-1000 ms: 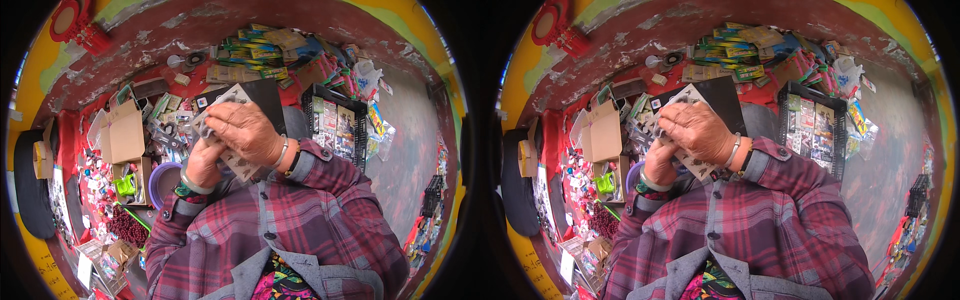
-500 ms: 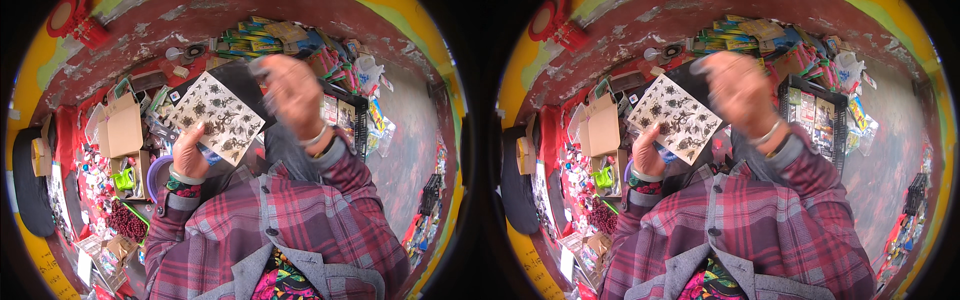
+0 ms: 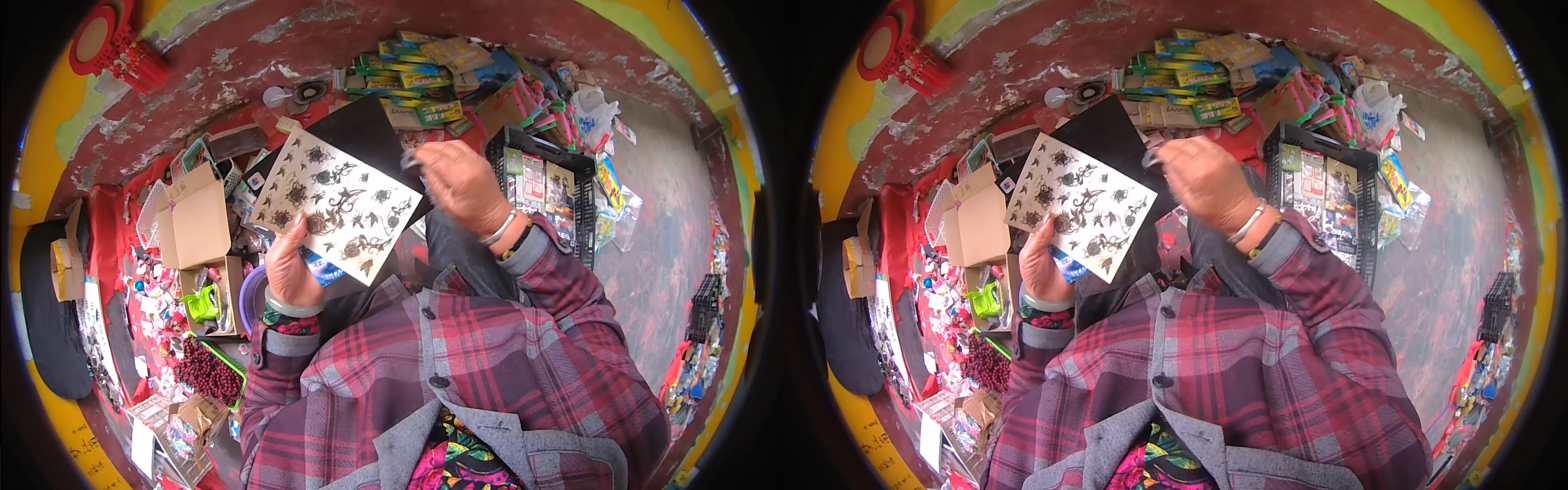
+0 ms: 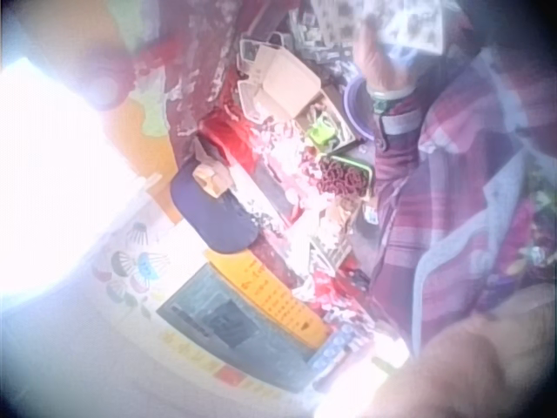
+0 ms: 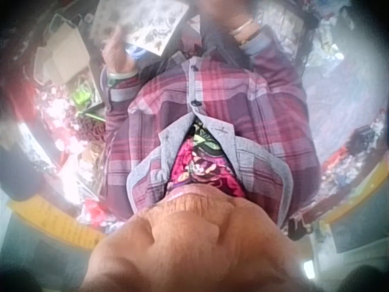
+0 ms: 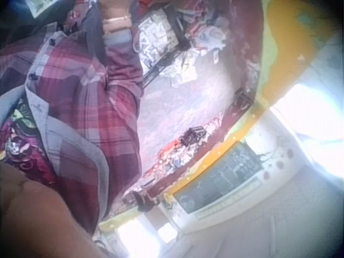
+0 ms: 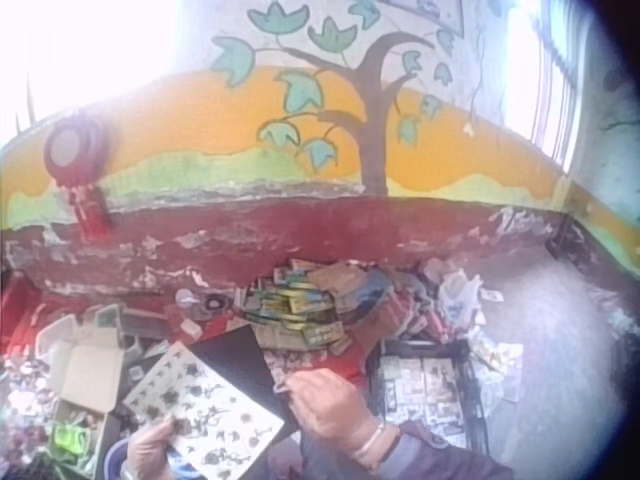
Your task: The person sits on the floor and wipes various items with a cloth. They handle a small book, a yellow box, and a tattoo sheet, wiping each one individually before placing them back into a black crate.
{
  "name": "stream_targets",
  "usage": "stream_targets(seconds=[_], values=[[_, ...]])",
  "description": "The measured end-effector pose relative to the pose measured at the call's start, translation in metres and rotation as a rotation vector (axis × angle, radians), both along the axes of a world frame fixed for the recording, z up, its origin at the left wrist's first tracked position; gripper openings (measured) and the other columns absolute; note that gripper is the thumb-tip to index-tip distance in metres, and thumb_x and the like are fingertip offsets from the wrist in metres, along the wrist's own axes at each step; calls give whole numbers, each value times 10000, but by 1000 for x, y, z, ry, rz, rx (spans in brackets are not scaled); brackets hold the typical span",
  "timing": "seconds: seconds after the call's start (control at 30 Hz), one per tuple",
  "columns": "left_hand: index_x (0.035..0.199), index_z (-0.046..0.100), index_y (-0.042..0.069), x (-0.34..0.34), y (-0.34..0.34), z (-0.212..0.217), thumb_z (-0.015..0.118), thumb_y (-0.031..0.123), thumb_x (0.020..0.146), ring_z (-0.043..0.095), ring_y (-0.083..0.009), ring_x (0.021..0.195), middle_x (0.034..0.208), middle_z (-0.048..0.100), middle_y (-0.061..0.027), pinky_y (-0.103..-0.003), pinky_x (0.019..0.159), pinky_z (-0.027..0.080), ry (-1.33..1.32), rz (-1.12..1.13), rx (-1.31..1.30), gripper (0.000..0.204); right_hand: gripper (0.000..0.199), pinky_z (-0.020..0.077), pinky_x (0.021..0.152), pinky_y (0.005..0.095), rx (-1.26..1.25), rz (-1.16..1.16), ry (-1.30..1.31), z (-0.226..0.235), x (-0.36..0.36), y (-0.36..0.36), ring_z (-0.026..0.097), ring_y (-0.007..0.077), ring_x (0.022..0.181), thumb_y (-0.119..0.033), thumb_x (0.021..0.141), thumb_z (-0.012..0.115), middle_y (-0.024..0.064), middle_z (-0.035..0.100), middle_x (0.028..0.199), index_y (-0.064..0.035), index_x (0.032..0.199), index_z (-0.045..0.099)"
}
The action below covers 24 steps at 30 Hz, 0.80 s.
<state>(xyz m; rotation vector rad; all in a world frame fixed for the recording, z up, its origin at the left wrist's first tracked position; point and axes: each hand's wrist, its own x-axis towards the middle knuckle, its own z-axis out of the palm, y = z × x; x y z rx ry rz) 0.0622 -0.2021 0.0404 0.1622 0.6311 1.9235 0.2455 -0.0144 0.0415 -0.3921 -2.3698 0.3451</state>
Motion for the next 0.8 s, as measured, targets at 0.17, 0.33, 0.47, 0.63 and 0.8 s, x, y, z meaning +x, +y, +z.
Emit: stream_targets(seconds=[0.17,0.33,0.47,0.63,0.8], values=[[1294,399,-7,-2,-7,3,493,63,891,542,-281,1105,1215,544,-147,-437,969,423,-40,-17,32,420,175,473,766,384,-123,-274,1,0,26,39,578,316,873,-95,811,560,140,620,925,-27,956,630],[1271,429,-12,0,-3,-4,531,67,869,544,-285,1098,1207,549,-145,-433,965,425,14,-3,-29,423,175,471,760,384,74,-165,255,55,-3,7,591,284,886,-75,795,579,111,633,936,-33,952,644],[1242,455,-18,16,7,2,545,64,839,565,-253,1052,1158,571,-125,-391,929,441,63,-127,56,421,268,449,791,365,97,287,202,58,-43,-55,588,252,932,-77,737,601,106,602,1005,-15,997,620],[1199,498,-5,33,0,16,515,61,863,558,-216,1027,1127,579,-92,-328,907,421,249,-119,-172,343,252,429,801,351,143,200,165,47,-67,-41,558,239,947,-125,749,564,73,581,993,-45,986,593],[1228,482,-11,31,-12,12,569,59,840,544,-225,1055,1163,571,-104,-343,945,391,314,-37,-117,404,158,442,797,389,31,-24,66,15,-47,29,557,297,890,-112,788,514,130,603,911,-32,875,619]])
